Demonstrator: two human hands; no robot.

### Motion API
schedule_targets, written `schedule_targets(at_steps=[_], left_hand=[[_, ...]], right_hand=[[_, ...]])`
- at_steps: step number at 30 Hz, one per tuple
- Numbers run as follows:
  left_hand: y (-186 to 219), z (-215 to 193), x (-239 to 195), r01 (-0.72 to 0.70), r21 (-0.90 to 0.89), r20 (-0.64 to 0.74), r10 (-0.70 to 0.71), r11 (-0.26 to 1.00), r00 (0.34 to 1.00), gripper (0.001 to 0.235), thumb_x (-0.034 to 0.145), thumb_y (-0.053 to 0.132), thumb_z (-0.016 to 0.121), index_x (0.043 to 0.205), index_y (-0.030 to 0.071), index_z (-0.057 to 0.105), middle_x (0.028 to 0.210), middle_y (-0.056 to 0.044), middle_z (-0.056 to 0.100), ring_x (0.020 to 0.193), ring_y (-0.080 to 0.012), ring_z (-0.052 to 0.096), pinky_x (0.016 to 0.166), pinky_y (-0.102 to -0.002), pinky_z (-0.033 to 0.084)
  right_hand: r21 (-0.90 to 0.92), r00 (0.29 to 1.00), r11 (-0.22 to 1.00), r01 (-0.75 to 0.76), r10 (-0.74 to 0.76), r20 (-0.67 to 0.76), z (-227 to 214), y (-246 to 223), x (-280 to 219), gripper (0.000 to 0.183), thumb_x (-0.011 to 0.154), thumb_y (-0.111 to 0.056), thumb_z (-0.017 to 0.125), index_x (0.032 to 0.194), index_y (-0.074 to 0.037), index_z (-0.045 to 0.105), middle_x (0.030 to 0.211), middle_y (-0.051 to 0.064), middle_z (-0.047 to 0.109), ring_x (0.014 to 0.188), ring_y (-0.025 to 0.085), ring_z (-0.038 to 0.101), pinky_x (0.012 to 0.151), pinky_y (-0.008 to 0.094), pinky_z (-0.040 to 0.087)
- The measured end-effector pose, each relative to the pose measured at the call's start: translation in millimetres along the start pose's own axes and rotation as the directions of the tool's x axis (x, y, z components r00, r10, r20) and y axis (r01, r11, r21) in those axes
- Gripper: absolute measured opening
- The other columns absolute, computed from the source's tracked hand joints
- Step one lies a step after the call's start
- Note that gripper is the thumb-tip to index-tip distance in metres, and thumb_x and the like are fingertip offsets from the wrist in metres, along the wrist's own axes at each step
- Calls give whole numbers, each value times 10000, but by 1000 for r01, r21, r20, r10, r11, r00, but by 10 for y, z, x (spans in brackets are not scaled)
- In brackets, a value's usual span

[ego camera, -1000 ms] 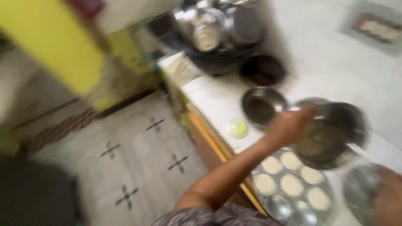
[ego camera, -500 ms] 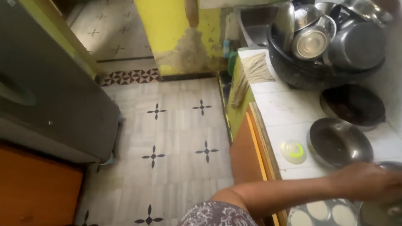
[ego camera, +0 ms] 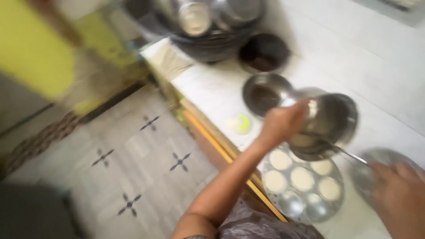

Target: Preparing and steaming idli cakes in a kitchen.

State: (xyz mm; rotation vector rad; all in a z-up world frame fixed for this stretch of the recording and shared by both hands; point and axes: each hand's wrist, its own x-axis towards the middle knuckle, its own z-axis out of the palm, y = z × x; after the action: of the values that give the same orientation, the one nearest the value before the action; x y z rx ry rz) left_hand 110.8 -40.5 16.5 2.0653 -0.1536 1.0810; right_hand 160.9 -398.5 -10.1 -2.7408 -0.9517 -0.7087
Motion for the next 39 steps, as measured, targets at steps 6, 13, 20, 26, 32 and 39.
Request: schedule_targets(at_steps=[6,13,20,26,32,39], left_hand=[[290,-304,200,-51,-161,-18,49,986,999,294,1040,148,630,1328,87,648,954,-189,714,783,-303,742,711,-367,588],[401,-447,361,132,-236,58,-121,963,991,297,1002,108,653,1288,28,671,748,-184,660,596,-245,677,598,-330,523],[474,-433,429,125,-272,64,-112,954,992,280,1013,73,647,1286,24,674,624,-130,541,510,-114,472,510,-278,406],[457,-412,406,137,-333,113,-105,933,988,291,1007,71,652,1289,8,686,584,-57,457,537,-37,398,486,-246,349],[435,-404,410,89,-343,81,-65,935,995,288,1016,70,653,1295,8,686,588,-30,466,538,-34,397,487,-245,345],[553,-388,444,60,-329,91,-31,942,995,300,1017,74,645,1313,46,684,575,-44,447,511,-44,395,485,-251,354]], right_hand=[[-200,991,974,-102,83,-105,-1233,-1241,523,366,819,-40,651,1139,-145,796,956,72,682,886,286,627,754,404,510],[-335,987,930,-154,158,-17,-1340,-1298,490,368,691,-216,716,1040,-296,803,917,-60,678,837,155,645,662,284,539],[-138,945,941,-310,288,-158,-1138,-1273,385,384,939,-42,640,1207,-279,780,939,-53,685,944,142,676,687,265,532],[32,919,919,-392,390,53,-1109,-1326,370,400,947,-12,562,1200,-247,763,1025,-31,724,903,162,673,666,310,553],[-363,910,926,-106,237,340,-1637,-1236,426,531,821,-11,564,1229,-326,690,1274,-66,655,1078,85,636,801,277,589],[-379,930,873,-307,360,75,-1714,-1463,646,368,932,-227,632,1277,-335,704,1049,-87,669,996,101,626,752,275,566]])
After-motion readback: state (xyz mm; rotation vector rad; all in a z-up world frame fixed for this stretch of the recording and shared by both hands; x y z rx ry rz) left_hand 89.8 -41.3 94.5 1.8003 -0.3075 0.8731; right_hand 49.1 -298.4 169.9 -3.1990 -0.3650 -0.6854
